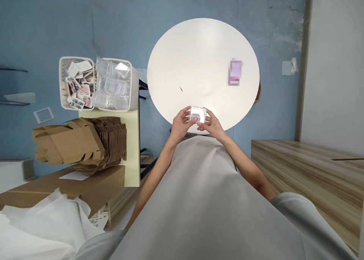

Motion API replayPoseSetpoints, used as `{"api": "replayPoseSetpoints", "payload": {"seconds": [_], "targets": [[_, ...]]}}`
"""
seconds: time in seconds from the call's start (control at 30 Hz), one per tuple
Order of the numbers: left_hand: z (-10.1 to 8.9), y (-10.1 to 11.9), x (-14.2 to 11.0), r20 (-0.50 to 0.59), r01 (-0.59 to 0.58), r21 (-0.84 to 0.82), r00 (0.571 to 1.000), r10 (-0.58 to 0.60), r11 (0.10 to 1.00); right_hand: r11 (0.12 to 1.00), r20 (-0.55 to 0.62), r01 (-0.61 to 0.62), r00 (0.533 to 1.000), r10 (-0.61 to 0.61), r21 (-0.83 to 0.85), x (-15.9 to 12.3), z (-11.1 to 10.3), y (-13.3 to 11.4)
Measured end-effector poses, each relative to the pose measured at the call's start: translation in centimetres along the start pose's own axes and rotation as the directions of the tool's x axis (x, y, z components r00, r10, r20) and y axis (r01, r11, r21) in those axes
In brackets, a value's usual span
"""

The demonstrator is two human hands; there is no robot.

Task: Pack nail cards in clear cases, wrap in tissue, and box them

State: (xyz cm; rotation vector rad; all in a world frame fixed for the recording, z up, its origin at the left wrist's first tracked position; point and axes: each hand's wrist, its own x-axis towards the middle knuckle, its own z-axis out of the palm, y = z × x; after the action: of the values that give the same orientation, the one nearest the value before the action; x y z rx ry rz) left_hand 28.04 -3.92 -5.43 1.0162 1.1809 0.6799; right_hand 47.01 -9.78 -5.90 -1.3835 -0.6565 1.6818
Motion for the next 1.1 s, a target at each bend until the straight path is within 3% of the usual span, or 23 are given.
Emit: {"api": "replayPoseSetpoints", "payload": {"seconds": [0.17,0.33,0.53,0.73,0.9,1.0,1.1], "targets": [[-0.7,-0.8,0.8,-0.085,0.004,0.003,0.996,-0.004,1.0,0.997,0.014,-0.078,0.997,0.078,-0.015,1.7,0.4,-0.6],[-2.5,-1.1,1.1,-0.267,0.061,0.006,0.962,-0.057,0.998,0.979,0.052,-0.205,0.978,0.204,0.008,5.3,2.0,-0.8],[-6.4,-1.7,-1.5,-0.465,0.103,-0.049,0.878,-0.114,0.993,0.945,0.018,-0.326,0.945,0.326,0.006,13.4,6.1,0.6],[-9.2,-2.6,-6.6,-0.573,0.123,-0.109,0.803,-0.164,0.986,0.89,-0.153,-0.456,0.88,0.449,-0.013,23.3,10.1,1.7],[-9.1,-3.3,-13.8,-0.715,0.094,-0.228,0.66,-0.232,0.969,0.899,-0.216,-0.432,0.887,0.409,-0.072,28.8,12.1,1.0],[-8.5,-4.1,-18.3,-0.789,0.074,-0.315,0.533,-0.304,0.946,0.908,-0.233,-0.406,0.897,0.375,-0.101,29.8,12.6,0.3],[-8.1,-4.8,-21.0,-0.846,0.018,-0.396,0.381,-0.372,0.918,0.915,-0.247,-0.382,0.906,0.343,-0.131,28.7,12.6,-0.3]]}}
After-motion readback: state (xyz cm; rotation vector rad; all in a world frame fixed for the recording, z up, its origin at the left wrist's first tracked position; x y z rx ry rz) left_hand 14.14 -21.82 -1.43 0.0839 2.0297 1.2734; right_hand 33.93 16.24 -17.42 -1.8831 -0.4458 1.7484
